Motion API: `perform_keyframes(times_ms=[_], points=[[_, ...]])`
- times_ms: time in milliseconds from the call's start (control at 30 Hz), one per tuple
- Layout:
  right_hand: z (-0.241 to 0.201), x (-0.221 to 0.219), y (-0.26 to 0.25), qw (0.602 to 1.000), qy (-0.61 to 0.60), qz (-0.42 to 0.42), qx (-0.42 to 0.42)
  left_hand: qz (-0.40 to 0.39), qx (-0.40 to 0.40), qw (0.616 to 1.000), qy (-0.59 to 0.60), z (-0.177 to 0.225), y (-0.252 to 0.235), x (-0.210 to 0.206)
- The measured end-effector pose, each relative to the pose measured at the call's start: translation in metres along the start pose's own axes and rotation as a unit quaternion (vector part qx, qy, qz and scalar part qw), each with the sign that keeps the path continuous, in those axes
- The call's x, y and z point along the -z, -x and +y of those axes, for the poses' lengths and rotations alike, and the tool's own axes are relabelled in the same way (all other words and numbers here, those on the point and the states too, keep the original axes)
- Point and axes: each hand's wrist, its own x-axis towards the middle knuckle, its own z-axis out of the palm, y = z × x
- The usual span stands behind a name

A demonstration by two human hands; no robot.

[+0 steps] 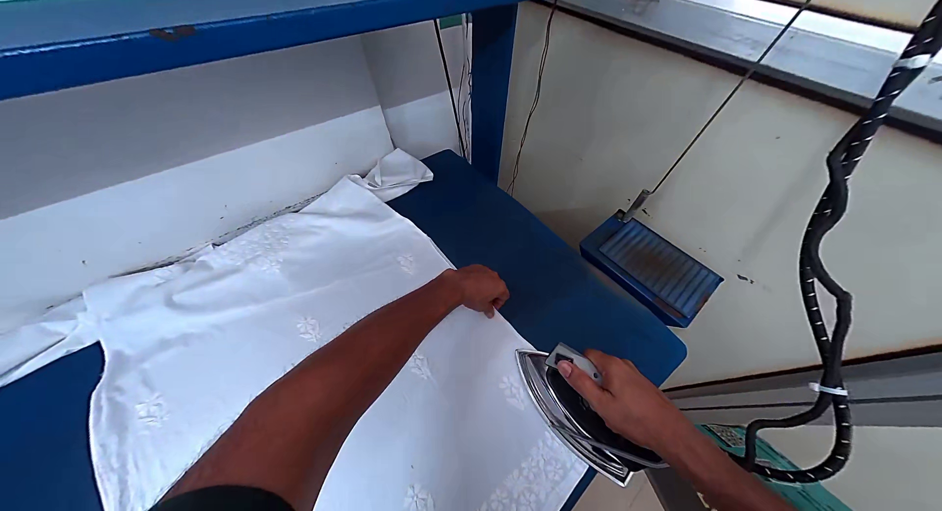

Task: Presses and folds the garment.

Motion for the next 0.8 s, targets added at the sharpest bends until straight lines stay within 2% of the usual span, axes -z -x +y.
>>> perform_keyframes(times_ms=[133, 267, 433, 500, 600, 800], points=[[-0.011, 0.0, -0.014, 1.0, -0.002, -0.001, 0.006, 0.021, 0.031, 0.999, 0.006, -0.025, 0.008, 0.006], [-0.025, 0.001, -0.032, 1.0, -0.004, -0.004, 0.013, 0.044, 0.097, 0.994, 0.004, -0.046, 0.014, 0.009], [-0.043, 0.002, -0.052, 1.0, 0.0, -0.01, 0.027, 0.128, 0.108, 0.985, 0.036, -0.079, 0.037, 0.005], [-0.044, 0.002, -0.055, 0.998, 0.003, -0.015, 0.054, 0.119, 0.117, 0.986, -0.002, -0.092, 0.045, -0.001], [-0.044, 0.0, -0.06, 0.995, 0.022, -0.027, 0.09, 0.101, 0.181, 0.978, -0.039, -0.112, 0.057, -0.018], [-0.046, -0.001, -0.062, 0.996, 0.031, -0.024, 0.08, 0.163, 0.255, 0.953, -0.009, -0.131, 0.05, -0.037]])
